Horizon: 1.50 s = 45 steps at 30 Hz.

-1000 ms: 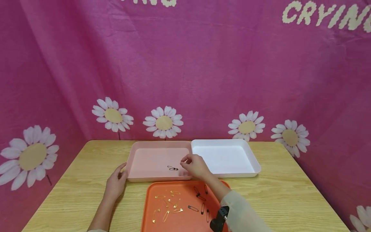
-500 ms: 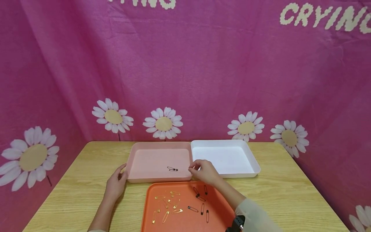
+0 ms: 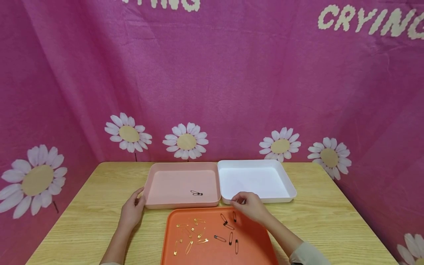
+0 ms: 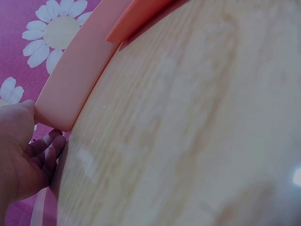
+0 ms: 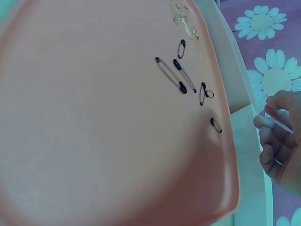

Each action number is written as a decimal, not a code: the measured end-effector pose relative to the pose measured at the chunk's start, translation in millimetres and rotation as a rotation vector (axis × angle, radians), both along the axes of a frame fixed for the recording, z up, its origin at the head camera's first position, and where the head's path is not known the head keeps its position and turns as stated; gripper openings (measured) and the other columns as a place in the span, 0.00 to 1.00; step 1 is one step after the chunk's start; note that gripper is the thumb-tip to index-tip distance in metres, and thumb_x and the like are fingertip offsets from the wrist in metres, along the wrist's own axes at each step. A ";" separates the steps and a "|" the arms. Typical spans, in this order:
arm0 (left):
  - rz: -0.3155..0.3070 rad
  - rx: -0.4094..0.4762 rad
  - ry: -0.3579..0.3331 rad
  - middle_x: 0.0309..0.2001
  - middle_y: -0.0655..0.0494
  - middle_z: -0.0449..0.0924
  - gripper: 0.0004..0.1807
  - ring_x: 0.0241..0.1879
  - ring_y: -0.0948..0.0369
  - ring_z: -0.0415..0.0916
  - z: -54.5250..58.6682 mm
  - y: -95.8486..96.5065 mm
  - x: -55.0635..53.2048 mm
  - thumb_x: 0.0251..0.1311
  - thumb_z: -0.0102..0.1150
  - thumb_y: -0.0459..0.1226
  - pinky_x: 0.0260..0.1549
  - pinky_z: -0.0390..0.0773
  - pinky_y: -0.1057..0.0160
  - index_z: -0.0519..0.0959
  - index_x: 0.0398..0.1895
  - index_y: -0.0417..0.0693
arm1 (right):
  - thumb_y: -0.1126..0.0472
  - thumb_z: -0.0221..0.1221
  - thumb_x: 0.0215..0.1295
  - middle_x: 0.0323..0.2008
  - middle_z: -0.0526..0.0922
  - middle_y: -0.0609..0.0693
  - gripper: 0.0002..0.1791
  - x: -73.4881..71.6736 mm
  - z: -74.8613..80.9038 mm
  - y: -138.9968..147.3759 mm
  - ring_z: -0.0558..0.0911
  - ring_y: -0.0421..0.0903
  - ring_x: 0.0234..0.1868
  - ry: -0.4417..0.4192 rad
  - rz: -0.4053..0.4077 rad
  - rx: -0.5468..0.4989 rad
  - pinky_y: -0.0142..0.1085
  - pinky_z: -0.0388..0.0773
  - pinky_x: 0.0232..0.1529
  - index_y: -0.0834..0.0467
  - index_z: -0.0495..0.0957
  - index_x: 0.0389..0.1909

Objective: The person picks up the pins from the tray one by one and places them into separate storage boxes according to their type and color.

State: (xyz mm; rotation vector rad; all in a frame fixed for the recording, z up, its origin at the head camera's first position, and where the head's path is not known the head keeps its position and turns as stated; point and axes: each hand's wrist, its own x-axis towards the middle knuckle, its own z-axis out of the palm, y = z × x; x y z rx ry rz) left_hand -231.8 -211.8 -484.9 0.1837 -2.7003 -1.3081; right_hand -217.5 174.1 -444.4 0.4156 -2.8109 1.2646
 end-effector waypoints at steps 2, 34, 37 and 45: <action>-0.002 -0.004 0.008 0.46 0.35 0.76 0.24 0.47 0.46 0.73 0.4 0.4 0.0 0.70 0.38 0.42 0.48 0.69 0.48 0.62 0.66 0.42 | 0.60 0.62 0.57 0.23 0.79 0.44 0.05 3.3 -2.4 3.8 0.71 0.37 0.24 0.000 -0.008 0.003 0.28 0.69 0.26 0.57 0.83 0.31; 0.013 -0.001 -0.001 0.49 0.34 0.75 0.24 0.49 0.45 0.72 -3.2 0.0 0.1 0.69 0.38 0.42 0.50 0.68 0.48 0.62 0.67 0.44 | 0.52 0.68 0.49 0.23 0.72 0.40 0.08 37.4 -39.7 -0.7 0.67 0.35 0.24 0.074 -0.191 0.305 0.29 0.65 0.26 0.50 0.80 0.24; 0.010 -0.004 -0.001 0.49 0.35 0.76 0.24 0.49 0.46 0.72 -2.8 -0.1 0.4 0.70 0.38 0.42 0.49 0.68 0.48 0.62 0.67 0.44 | 0.53 0.67 0.50 0.23 0.72 0.41 0.07 37.1 -38.7 -1.4 0.68 0.35 0.24 0.085 -0.193 0.333 0.30 0.65 0.25 0.50 0.80 0.25; 0.014 -0.009 -0.008 0.48 0.36 0.76 0.24 0.47 0.47 0.72 -2.3 0.4 0.6 0.70 0.38 0.43 0.48 0.69 0.50 0.63 0.67 0.45 | 0.57 0.65 0.52 0.22 0.69 0.39 0.03 37.3 -36.8 -3.7 0.66 0.34 0.21 0.161 -0.190 0.418 0.29 0.62 0.23 0.50 0.80 0.23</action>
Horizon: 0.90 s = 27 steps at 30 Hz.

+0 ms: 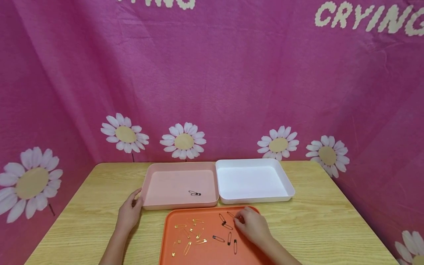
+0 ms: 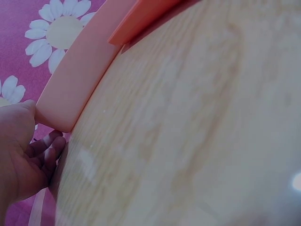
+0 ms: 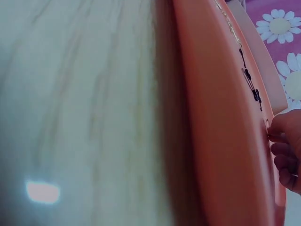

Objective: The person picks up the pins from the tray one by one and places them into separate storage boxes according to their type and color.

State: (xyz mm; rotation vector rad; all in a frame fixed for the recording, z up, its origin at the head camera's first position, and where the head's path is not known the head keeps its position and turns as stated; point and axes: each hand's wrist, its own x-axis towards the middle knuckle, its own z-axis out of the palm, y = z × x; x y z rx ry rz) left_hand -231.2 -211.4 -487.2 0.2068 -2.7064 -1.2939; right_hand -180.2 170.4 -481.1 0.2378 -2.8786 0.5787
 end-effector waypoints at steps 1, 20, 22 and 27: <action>0.001 0.001 0.000 0.48 0.36 0.76 0.24 0.47 0.47 0.72 0.0 0.1 0.1 0.70 0.38 0.43 0.48 0.69 0.50 0.63 0.67 0.45 | 0.57 0.64 0.53 0.21 0.68 0.39 0.04 0.0 -0.2 -0.2 0.65 0.34 0.21 0.010 0.001 0.008 0.29 0.62 0.22 0.50 0.80 0.23; 0.004 -0.012 0.009 0.43 0.40 0.77 0.24 0.41 0.51 0.72 -0.5 -0.8 -1.8 0.70 0.39 0.43 0.41 0.69 0.57 0.63 0.66 0.45 | 0.66 0.63 0.52 0.20 0.76 0.46 0.02 -9.1 3.0 9.5 0.70 0.37 0.21 -0.168 -0.037 -0.538 0.27 0.68 0.23 0.60 0.80 0.25; 0.005 -0.015 0.014 0.42 0.40 0.77 0.24 0.40 0.52 0.72 -1.2 -1.1 -2.1 0.70 0.39 0.43 0.40 0.69 0.59 0.64 0.66 0.45 | 0.66 0.62 0.53 0.19 0.77 0.47 0.02 -9.7 5.1 10.1 0.71 0.37 0.21 -0.174 -0.028 -0.563 0.27 0.68 0.22 0.61 0.80 0.26; 0.008 -0.017 0.015 0.42 0.40 0.77 0.24 0.40 0.52 0.72 -2.7 -1.6 -2.6 0.69 0.39 0.42 0.41 0.69 0.57 0.64 0.66 0.45 | 0.66 0.62 0.55 0.18 0.79 0.49 0.02 -11.8 9.1 10.9 0.72 0.37 0.19 -0.180 -0.031 -0.580 0.27 0.68 0.21 0.62 0.81 0.27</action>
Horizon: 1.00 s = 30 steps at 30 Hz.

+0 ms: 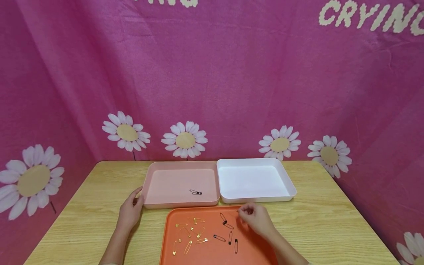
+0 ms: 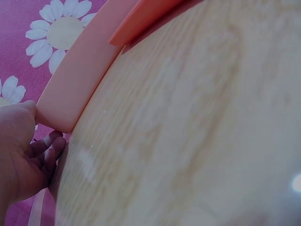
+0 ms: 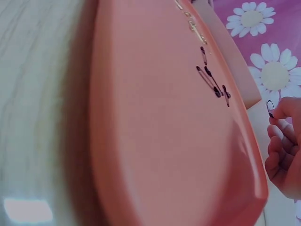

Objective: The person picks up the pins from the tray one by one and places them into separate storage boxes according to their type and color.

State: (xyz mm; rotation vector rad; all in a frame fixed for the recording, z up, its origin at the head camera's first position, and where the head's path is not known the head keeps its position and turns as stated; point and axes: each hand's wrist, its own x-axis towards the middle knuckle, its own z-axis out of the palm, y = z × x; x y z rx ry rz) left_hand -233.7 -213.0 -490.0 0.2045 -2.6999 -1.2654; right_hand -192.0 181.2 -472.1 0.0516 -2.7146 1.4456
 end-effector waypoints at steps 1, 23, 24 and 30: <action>0.000 0.003 -0.003 0.42 0.40 0.77 0.24 0.41 0.51 0.72 0.1 0.1 -0.1 0.69 0.39 0.42 0.42 0.69 0.56 0.64 0.66 0.45 | 0.66 0.62 0.55 0.18 0.79 0.48 0.02 -0.6 1.2 -0.2 0.71 0.37 0.20 0.003 -0.005 0.002 0.27 0.68 0.22 0.62 0.81 0.27; -0.002 0.016 -0.018 0.45 0.38 0.76 0.24 0.44 0.50 0.72 2.7 1.3 1.0 0.69 0.39 0.41 0.44 0.69 0.54 0.63 0.66 0.45 | 0.64 0.61 0.55 0.24 0.81 0.50 0.05 -25.7 30.8 -10.0 0.73 0.40 0.26 0.030 0.073 -0.010 0.28 0.70 0.27 0.63 0.83 0.29; -0.002 0.018 -0.018 0.45 0.38 0.76 0.24 0.44 0.49 0.72 2.6 1.4 1.1 0.69 0.39 0.41 0.44 0.69 0.53 0.63 0.67 0.45 | 0.64 0.61 0.55 0.24 0.81 0.50 0.05 -26.6 31.1 -10.3 0.73 0.40 0.26 0.028 0.073 -0.013 0.28 0.70 0.28 0.63 0.83 0.29; 0.005 0.029 -0.016 0.47 0.36 0.76 0.24 0.47 0.47 0.72 1.9 1.9 1.8 0.70 0.39 0.42 0.48 0.68 0.50 0.63 0.67 0.45 | 0.64 0.61 0.55 0.24 0.82 0.49 0.05 -30.7 31.5 -12.8 0.73 0.40 0.26 0.023 0.081 -0.023 0.28 0.70 0.28 0.61 0.83 0.28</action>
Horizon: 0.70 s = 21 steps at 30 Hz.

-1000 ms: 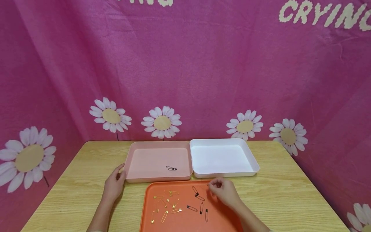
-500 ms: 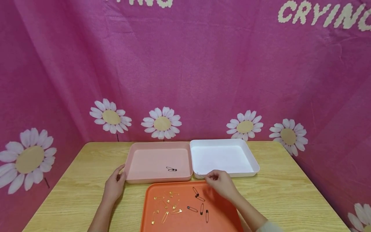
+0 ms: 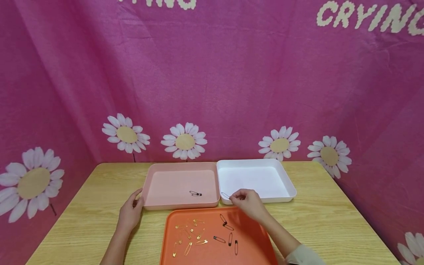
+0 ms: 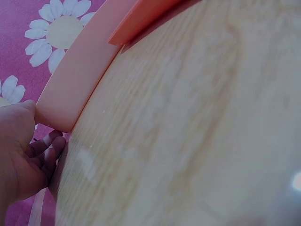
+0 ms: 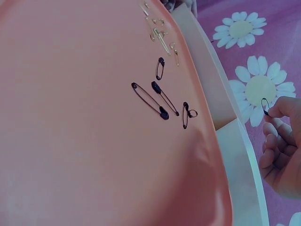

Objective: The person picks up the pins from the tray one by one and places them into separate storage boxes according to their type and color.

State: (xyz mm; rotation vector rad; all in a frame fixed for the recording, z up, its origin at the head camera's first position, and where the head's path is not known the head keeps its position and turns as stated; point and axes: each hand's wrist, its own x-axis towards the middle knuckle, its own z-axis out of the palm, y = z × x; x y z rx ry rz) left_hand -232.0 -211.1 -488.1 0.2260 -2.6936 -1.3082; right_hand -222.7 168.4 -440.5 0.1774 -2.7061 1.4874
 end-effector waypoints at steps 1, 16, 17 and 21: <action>0.000 0.002 -0.001 0.47 0.36 0.75 0.24 0.47 0.47 0.72 -0.1 0.0 0.1 0.70 0.39 0.42 0.48 0.68 0.50 0.63 0.67 0.45 | 0.64 0.61 0.55 0.24 0.82 0.49 0.04 -0.4 0.3 -0.7 0.72 0.40 0.26 0.002 0.001 -0.001 0.28 0.70 0.27 0.61 0.83 0.28; -0.002 0.009 -0.015 0.47 0.36 0.75 0.25 0.46 0.48 0.71 0.7 -0.2 0.9 0.70 0.39 0.43 0.48 0.68 0.50 0.62 0.67 0.45 | 0.63 0.61 0.56 0.21 0.80 0.47 0.07 -12.7 4.8 -13.6 0.68 0.38 0.21 0.003 0.033 -0.012 0.28 0.64 0.22 0.65 0.82 0.29; -0.001 0.008 -0.015 0.47 0.36 0.75 0.24 0.46 0.48 0.71 0.7 -0.3 1.2 0.70 0.39 0.42 0.48 0.68 0.50 0.62 0.67 0.45 | 0.63 0.61 0.56 0.22 0.80 0.47 0.07 -13.4 5.3 -14.8 0.68 0.38 0.21 0.003 0.032 -0.015 0.28 0.64 0.22 0.64 0.82 0.29; -0.007 -0.002 -0.008 0.46 0.37 0.76 0.24 0.45 0.49 0.72 1.6 -0.1 1.6 0.70 0.38 0.42 0.46 0.69 0.51 0.62 0.67 0.44 | 0.62 0.61 0.56 0.22 0.80 0.48 0.08 -16.5 7.2 -19.2 0.68 0.39 0.22 -0.004 0.030 -0.026 0.29 0.63 0.22 0.65 0.82 0.29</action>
